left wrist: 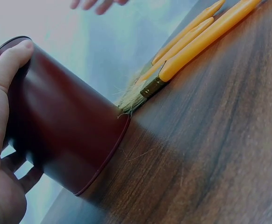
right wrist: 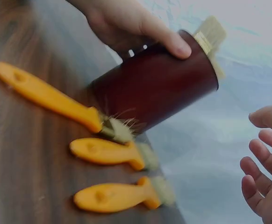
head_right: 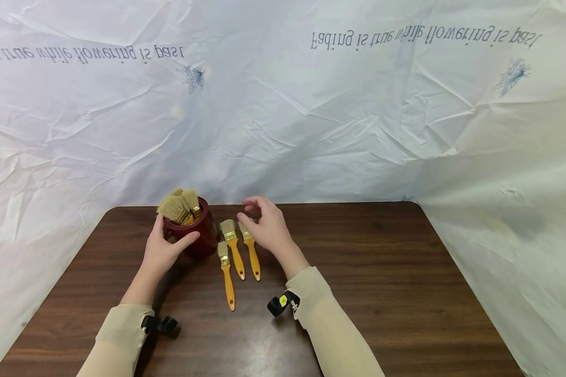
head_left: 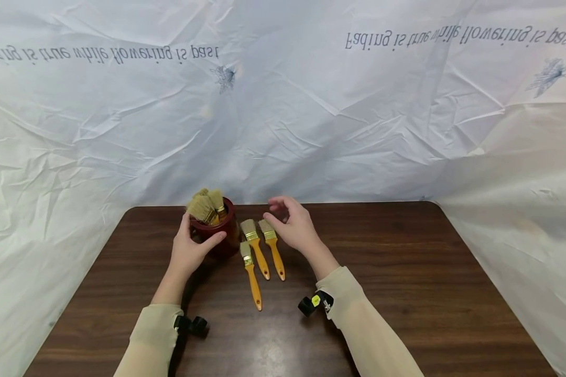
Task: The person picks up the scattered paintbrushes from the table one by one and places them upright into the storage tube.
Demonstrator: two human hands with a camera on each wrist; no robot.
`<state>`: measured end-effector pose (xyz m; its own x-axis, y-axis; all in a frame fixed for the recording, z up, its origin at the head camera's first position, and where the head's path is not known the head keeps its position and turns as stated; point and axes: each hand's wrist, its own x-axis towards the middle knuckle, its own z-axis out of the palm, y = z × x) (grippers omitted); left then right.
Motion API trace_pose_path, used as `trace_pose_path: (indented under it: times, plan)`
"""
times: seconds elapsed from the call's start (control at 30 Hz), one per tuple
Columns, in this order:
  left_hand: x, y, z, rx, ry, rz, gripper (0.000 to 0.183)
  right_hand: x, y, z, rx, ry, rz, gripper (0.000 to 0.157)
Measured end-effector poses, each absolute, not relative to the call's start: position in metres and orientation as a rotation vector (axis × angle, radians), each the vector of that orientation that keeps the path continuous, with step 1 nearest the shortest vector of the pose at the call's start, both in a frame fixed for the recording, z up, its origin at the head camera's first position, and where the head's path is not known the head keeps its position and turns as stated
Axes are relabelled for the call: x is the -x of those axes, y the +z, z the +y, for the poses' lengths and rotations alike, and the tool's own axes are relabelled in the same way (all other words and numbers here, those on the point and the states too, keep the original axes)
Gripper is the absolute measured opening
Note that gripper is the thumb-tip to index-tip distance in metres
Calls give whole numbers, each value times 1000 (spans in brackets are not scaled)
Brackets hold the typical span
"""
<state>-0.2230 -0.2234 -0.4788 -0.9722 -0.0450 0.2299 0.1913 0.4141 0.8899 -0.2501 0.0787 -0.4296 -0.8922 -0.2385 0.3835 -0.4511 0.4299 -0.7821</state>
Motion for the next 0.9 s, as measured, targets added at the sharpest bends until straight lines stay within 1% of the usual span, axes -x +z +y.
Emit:
trace_pose_path:
  times: [0.17,0.43,0.7,0.9]
  plan:
    - [223,-479,-224,121,-1587,-2455,103,246,-453,87,-491,1489,-2478,32]
    - [224,-480,-223,123,-1575,-2452,103,237,-481,93,-394,1461,-2580,34]
    - [223,-481,-223,140,-1577,-2452,107,231,-491,91,-324,1468,-2704,36]
    - [223,-480,-223,143,-1584,-2448,107,227,-494,89,-322,1444,-2760,39]
